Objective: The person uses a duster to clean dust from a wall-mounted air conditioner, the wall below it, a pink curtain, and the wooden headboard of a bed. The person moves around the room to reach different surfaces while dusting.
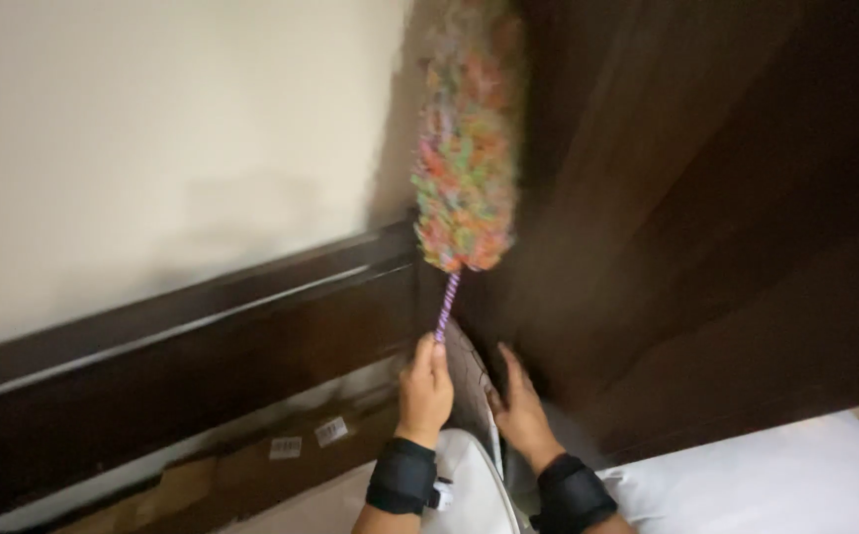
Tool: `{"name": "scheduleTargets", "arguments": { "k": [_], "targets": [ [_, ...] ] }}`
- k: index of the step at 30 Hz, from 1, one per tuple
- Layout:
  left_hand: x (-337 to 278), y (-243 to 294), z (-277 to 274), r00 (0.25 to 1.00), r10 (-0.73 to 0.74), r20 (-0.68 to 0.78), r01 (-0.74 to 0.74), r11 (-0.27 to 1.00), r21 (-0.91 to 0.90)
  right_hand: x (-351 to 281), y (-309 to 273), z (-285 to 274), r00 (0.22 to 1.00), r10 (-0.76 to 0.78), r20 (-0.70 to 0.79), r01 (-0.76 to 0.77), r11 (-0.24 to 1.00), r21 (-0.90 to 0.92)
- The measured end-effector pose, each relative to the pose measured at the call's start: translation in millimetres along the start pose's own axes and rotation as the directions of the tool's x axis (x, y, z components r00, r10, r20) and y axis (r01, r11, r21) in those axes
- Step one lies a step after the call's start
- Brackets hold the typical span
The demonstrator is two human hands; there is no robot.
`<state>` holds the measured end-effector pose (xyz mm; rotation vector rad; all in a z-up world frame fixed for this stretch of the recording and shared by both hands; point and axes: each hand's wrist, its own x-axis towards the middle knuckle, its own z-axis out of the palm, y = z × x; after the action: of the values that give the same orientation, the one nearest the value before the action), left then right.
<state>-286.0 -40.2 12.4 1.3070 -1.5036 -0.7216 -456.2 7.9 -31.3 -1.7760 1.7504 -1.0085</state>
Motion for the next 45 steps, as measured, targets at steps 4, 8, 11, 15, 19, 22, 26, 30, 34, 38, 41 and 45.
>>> {"name": "scheduleTargets", "arguments": {
  "k": [4,8,11,15,19,22,26,30,34,38,41,45],
  "targets": [
    [-19.5,-35.5,20.7,0.913,0.396,0.098,-0.393,0.918,-0.054,0.0,7.7,0.8,0.977,0.208,-0.038,-0.207,0.978,0.012],
    [-1.2,-49.6,17.8,0.852,0.511,0.111,-0.516,0.856,0.020,-1.4,20.1,2.8,0.960,0.269,-0.081,-0.270,0.963,-0.013],
    [22.0,-17.0,-1.5,0.945,0.317,0.077,-0.325,0.938,0.123,-3.8,-10.6,-15.9,0.968,0.217,-0.130,-0.210,0.976,0.062],
    [24.5,6.6,-7.9,0.968,0.251,-0.019,-0.251,0.968,-0.018,-7.7,-22.2,-26.0,0.955,0.280,-0.103,-0.260,0.951,0.167],
    [5.7,-19.8,6.6,0.764,0.642,0.064,-0.644,0.765,0.004,-10.5,8.8,-15.1,0.940,0.328,-0.096,-0.319,0.943,0.095],
    [17.5,-12.5,5.7,0.685,0.721,0.105,-0.727,0.686,0.036,-10.8,39.8,-6.5,0.926,0.364,-0.099,-0.366,0.931,-0.008],
    [57.5,20.1,0.3,0.792,0.610,-0.002,-0.607,0.788,0.102,-17.5,-12.0,-29.7,0.930,0.359,-0.079,-0.353,0.933,0.076],
    [87.1,61.3,-5.4,0.942,0.329,-0.066,-0.329,0.944,0.019,-17.7,-15.5,-35.5,0.947,0.319,-0.040,-0.308,0.936,0.169],
    [80.1,64.2,2.1,0.975,0.224,-0.006,-0.224,0.974,0.027,-14.5,0.7,-25.9,0.952,0.305,-0.034,-0.294,0.938,0.181],
    [81.6,51.5,11.3,0.707,0.706,-0.034,-0.705,0.708,0.026,-12.8,3.1,-24.5,0.955,0.294,-0.040,-0.281,0.940,0.196],
    [105.3,57.6,13.5,0.712,0.702,0.020,-0.700,0.707,0.095,-17.5,-0.1,-29.2,0.951,0.308,-0.033,-0.295,0.933,0.204],
    [137.5,85.8,0.0,0.864,0.485,-0.134,-0.475,0.874,0.098,-17.8,-1.8,-32.7,0.954,0.297,-0.042,-0.284,0.939,0.192]
  ]
}}
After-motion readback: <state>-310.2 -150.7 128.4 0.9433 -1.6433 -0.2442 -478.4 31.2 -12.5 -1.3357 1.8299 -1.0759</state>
